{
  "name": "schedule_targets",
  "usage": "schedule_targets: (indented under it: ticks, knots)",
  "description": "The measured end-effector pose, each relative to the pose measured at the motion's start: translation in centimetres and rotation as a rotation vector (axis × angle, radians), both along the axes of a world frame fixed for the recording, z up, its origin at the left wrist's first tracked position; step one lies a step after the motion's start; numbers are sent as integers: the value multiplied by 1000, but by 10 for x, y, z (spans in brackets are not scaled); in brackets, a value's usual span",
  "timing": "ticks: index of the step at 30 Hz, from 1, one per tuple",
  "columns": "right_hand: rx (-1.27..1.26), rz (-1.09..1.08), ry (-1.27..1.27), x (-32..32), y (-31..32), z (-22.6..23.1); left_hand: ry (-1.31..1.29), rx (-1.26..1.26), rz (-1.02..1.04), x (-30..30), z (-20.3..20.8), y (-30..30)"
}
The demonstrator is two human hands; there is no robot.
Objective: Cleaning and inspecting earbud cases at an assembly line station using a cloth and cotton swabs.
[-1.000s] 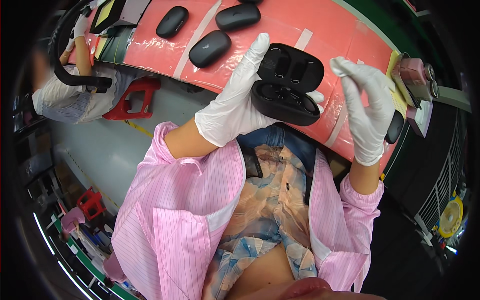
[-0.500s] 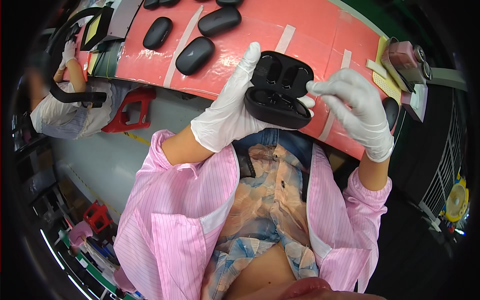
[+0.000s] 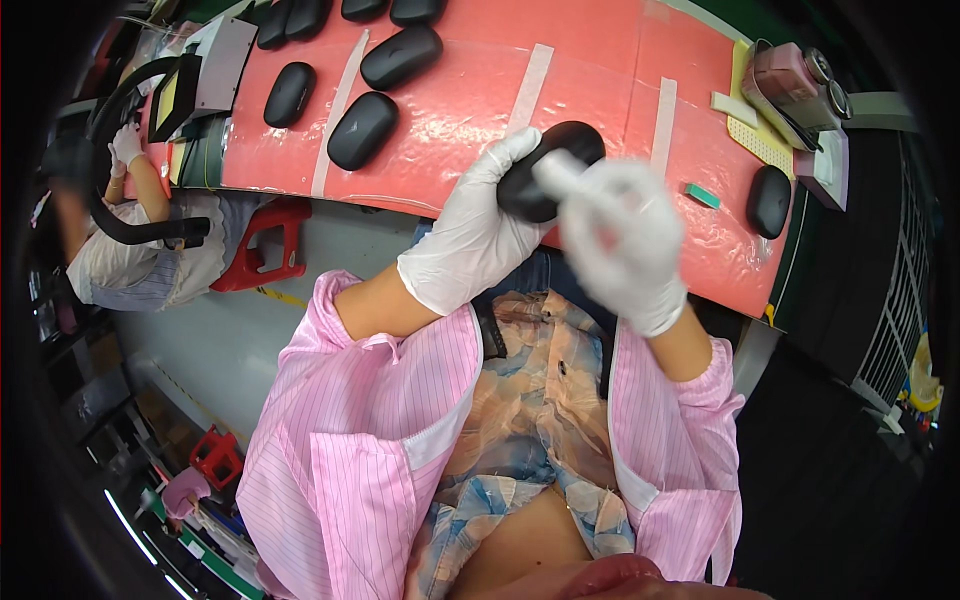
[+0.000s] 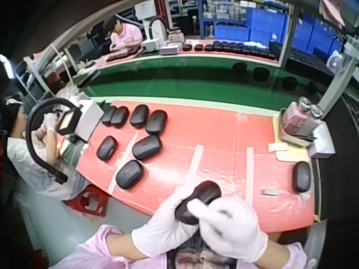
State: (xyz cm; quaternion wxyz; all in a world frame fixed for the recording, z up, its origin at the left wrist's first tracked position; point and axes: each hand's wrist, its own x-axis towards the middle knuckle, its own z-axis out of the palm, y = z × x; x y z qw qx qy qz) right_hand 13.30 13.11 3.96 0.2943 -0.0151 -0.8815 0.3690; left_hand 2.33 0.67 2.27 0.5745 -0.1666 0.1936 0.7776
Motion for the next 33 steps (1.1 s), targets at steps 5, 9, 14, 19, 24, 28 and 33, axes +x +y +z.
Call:
schedule_targets:
  ticks: [5,9,14,19,24,28,33]
  knots:
    - [60,-133,60,10,13,-8,-41,113,-46,4,-1,-5]
    - [-465,-108,-77,9,19,-21,-72,90,-176,0,0,-6]
    - [-758,-140,-58,8,22,-21,46,86,-170,2,9,2]
    - [-1381,-126,-202,15,28,-18,1335,-244,-38,8,8,4]
    - [-839,-142,-188,7,7,-12,1935,-458,97,10,6,4]
    - [75,-128,79,6,-8,-13,2113,-559,112,7,11,3]
    - [-411,-245,-164,7,-2,-7,2140,-465,228,8,14,-6]
